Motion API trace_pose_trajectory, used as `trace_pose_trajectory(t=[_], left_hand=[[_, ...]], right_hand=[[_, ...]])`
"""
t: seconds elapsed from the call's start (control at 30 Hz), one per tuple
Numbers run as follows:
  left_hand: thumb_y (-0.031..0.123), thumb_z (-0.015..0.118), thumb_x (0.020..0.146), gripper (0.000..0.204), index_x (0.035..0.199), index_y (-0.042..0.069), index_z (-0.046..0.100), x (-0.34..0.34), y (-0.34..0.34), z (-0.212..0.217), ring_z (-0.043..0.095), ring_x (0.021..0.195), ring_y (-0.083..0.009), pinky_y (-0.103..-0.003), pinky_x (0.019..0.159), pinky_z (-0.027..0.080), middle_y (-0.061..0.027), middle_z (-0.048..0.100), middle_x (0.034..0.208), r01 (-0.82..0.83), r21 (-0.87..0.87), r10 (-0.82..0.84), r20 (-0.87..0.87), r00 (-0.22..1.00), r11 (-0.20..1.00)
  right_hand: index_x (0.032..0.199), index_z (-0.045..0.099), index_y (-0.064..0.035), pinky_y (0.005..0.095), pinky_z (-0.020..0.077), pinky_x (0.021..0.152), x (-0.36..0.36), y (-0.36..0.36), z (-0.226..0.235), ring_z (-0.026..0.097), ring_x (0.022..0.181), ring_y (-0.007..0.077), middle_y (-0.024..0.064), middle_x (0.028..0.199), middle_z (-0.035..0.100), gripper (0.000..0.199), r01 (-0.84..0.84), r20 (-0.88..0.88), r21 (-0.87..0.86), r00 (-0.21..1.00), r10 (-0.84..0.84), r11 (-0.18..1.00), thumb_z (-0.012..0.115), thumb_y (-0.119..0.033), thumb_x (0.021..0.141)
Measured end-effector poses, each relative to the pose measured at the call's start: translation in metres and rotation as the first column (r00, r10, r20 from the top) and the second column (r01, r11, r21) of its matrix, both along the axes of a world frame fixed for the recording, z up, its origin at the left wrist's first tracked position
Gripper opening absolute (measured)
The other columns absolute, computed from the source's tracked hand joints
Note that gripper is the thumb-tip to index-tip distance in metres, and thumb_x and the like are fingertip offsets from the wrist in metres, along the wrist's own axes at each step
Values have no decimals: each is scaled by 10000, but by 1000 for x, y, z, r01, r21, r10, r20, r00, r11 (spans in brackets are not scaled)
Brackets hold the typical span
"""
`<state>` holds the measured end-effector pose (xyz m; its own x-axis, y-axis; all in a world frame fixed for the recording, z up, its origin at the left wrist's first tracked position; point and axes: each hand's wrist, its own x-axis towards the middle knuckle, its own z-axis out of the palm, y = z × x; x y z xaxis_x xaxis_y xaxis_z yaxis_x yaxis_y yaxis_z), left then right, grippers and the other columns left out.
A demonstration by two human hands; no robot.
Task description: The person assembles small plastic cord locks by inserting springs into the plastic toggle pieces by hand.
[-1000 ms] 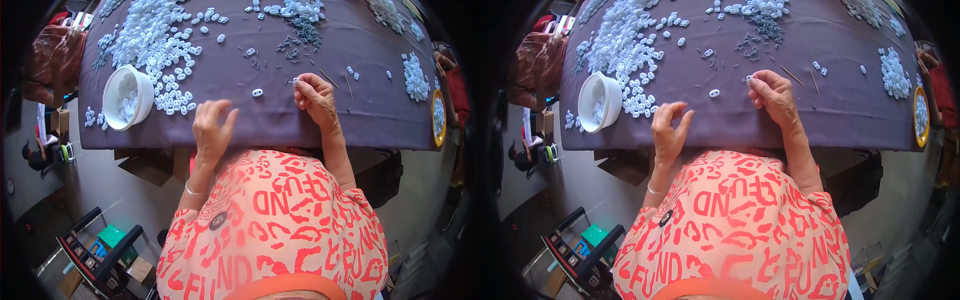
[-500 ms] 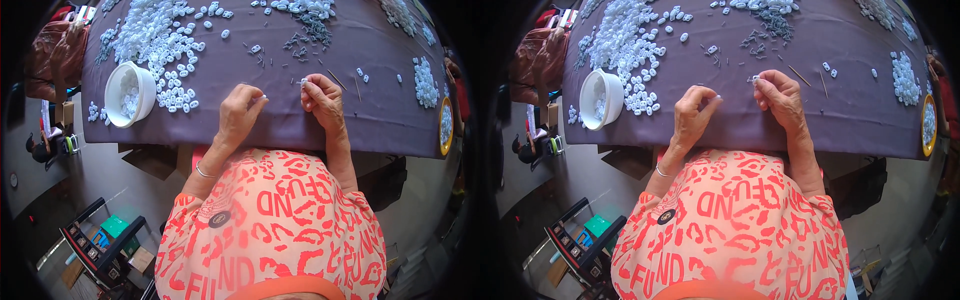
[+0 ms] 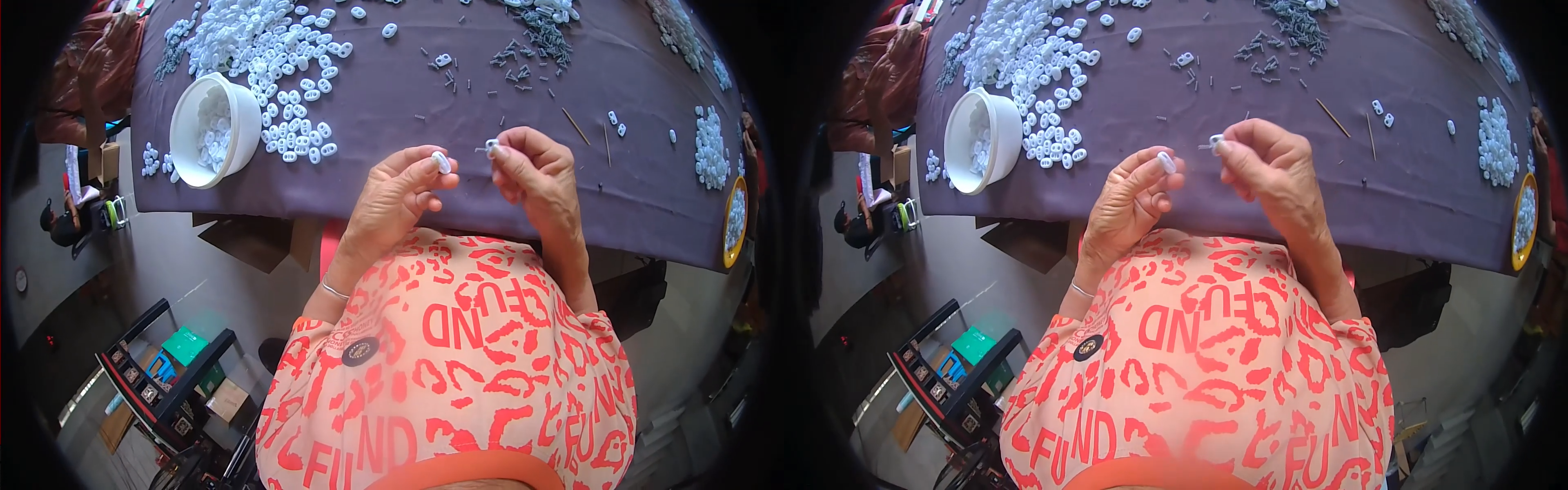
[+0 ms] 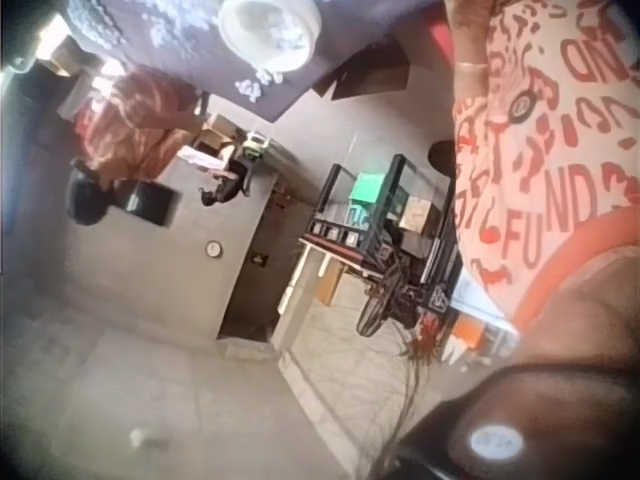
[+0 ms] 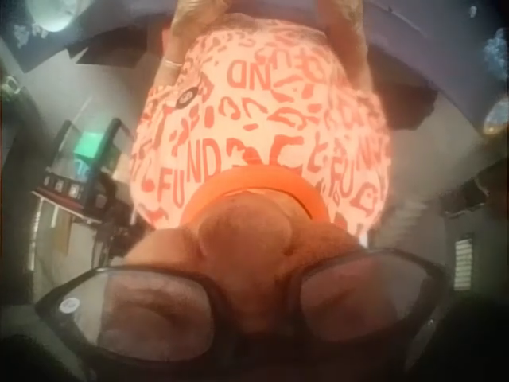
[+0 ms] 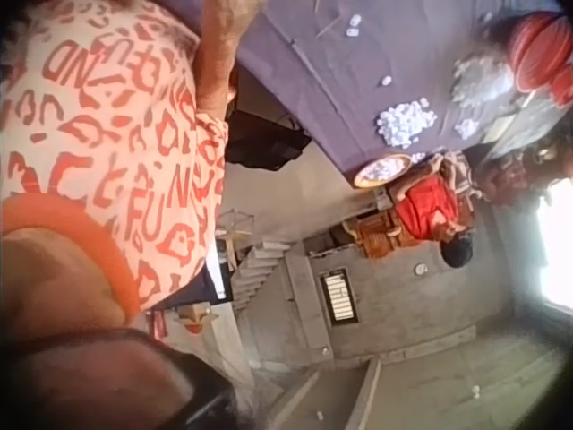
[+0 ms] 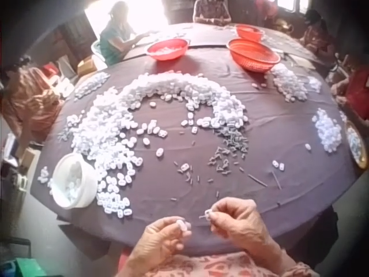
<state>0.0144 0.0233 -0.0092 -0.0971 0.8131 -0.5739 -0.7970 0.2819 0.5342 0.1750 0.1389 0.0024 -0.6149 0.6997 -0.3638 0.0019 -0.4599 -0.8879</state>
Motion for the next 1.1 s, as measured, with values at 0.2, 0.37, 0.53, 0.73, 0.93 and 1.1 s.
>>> trace_pose_trajectory(t=[0.2, 0.37, 0.53, 0.73, 0.93, 1.1], left_hand=[[172, 604, 852, 213, 1019, 41, 581, 0, -8, 6, 616, 825, -117, -203, 576, 471, -65, 631, 924, 17, -2, -17, -8, 1000, 1000], [152, 604, 851, 180, 986, 35, 595, 3, -17, 11, 619, 794, -107, -196, 570, 467, -50, 639, 878, 10, -15, -11, -67, 998, 1000], [147, 618, 841, 155, 951, 37, 618, 4, -22, 13, 624, 756, -96, -197, 568, 477, -45, 644, 858, 40, 2, -40, -124, 991, 999], [155, 660, 812, 183, 942, 30, 628, 6, -22, 15, 621, 683, -81, -170, 531, 474, -44, 650, 799, 63, -13, -64, -246, 967, 998], [141, 672, 801, 186, 939, 23, 630, 5, -25, 12, 616, 662, -78, -160, 514, 465, -49, 651, 776, 71, -48, -82, -310, 947, 996], [123, 666, 805, 177, 940, 15, 628, 8, -21, 20, 617, 668, -81, -165, 529, 473, -51, 650, 781, 75, -80, -99, -356, 929, 994]], right_hand=[[854, 592, -8, 169, 348, 456, -7, -18, 21, 471, 522, 34, -7, 630, 552, 135, -113, 133, 112, 986, 98, 987, 576, -141, 858], [843, 591, -13, 162, 359, 467, -7, -26, 25, 473, 537, 25, -17, 630, 547, 126, -145, 155, 128, 980, 125, 981, 584, -137, 853], [842, 588, -12, 158, 362, 460, -6, -32, 25, 467, 540, 13, -25, 634, 543, 114, -180, 183, 106, 970, 158, 978, 591, -125, 850], [839, 585, -6, 157, 350, 445, -4, -34, 22, 460, 532, 12, -31, 637, 538, 103, -188, 183, 117, 969, 165, 975, 588, -109, 850], [847, 587, -1, 160, 345, 448, -4, -35, 21, 454, 529, 12, -33, 635, 535, 104, -219, 208, 132, 960, 189, 967, 587, -105, 853], [863, 589, 6, 158, 365, 463, -2, -35, 24, 476, 549, 13, -26, 652, 550, 105, -220, 240, 182, 955, 173, 958, 586, -99, 854]])
